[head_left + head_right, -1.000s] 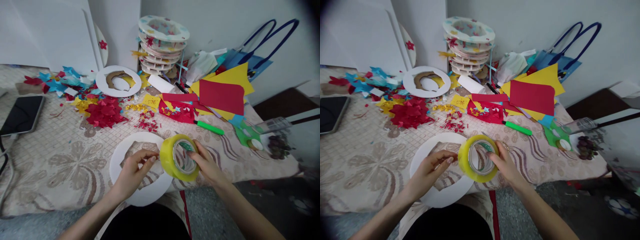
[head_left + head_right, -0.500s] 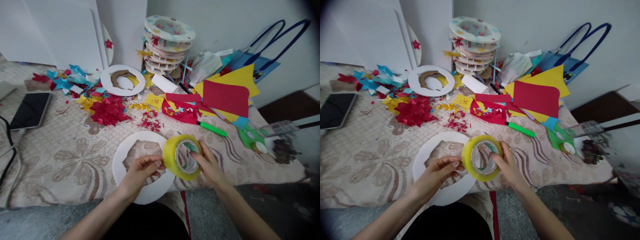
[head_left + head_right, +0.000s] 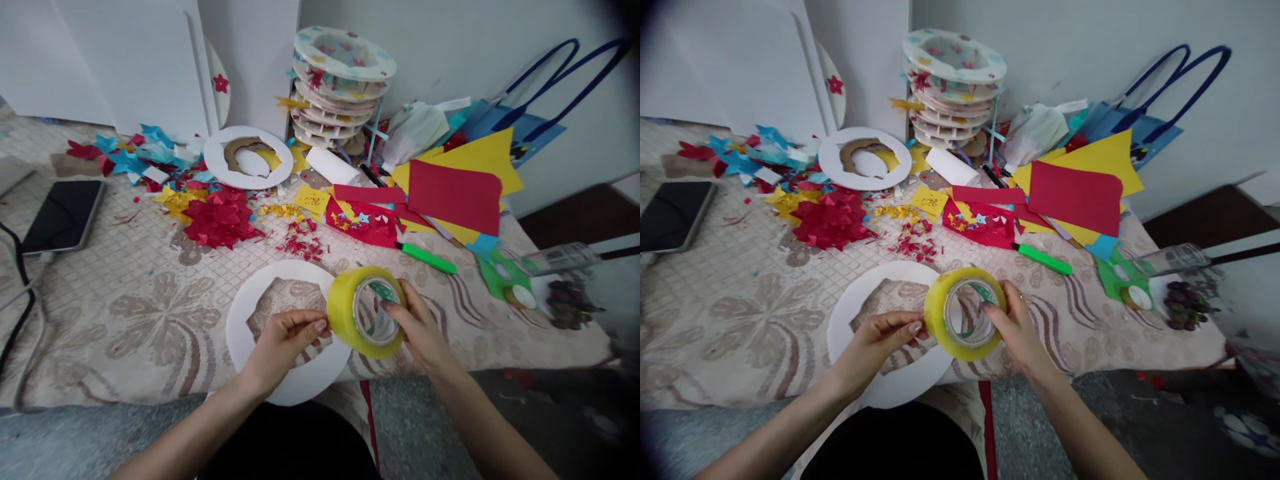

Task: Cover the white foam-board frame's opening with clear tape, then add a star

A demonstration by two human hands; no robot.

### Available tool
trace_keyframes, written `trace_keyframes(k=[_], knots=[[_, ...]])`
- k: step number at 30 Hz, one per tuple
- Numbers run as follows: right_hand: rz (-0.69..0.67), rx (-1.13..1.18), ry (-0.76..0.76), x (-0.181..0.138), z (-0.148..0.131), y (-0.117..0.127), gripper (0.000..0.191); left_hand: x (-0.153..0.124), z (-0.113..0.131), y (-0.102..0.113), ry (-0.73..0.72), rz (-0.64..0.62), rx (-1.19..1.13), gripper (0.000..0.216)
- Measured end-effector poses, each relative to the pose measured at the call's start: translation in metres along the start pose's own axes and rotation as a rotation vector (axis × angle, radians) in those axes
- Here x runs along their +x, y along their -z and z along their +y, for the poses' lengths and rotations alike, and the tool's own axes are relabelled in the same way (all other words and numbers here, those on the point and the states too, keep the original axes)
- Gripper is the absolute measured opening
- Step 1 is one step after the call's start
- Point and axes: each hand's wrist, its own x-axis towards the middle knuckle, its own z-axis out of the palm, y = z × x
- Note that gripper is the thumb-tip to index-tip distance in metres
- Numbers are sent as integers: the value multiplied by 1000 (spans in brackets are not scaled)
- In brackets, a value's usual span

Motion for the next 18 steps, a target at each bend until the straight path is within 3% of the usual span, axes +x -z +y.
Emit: trace_keyframes(k=[18], knots=[[-20, -23, 19, 1, 1, 2, 14, 6, 7, 6, -42, -55, 160, 13]])
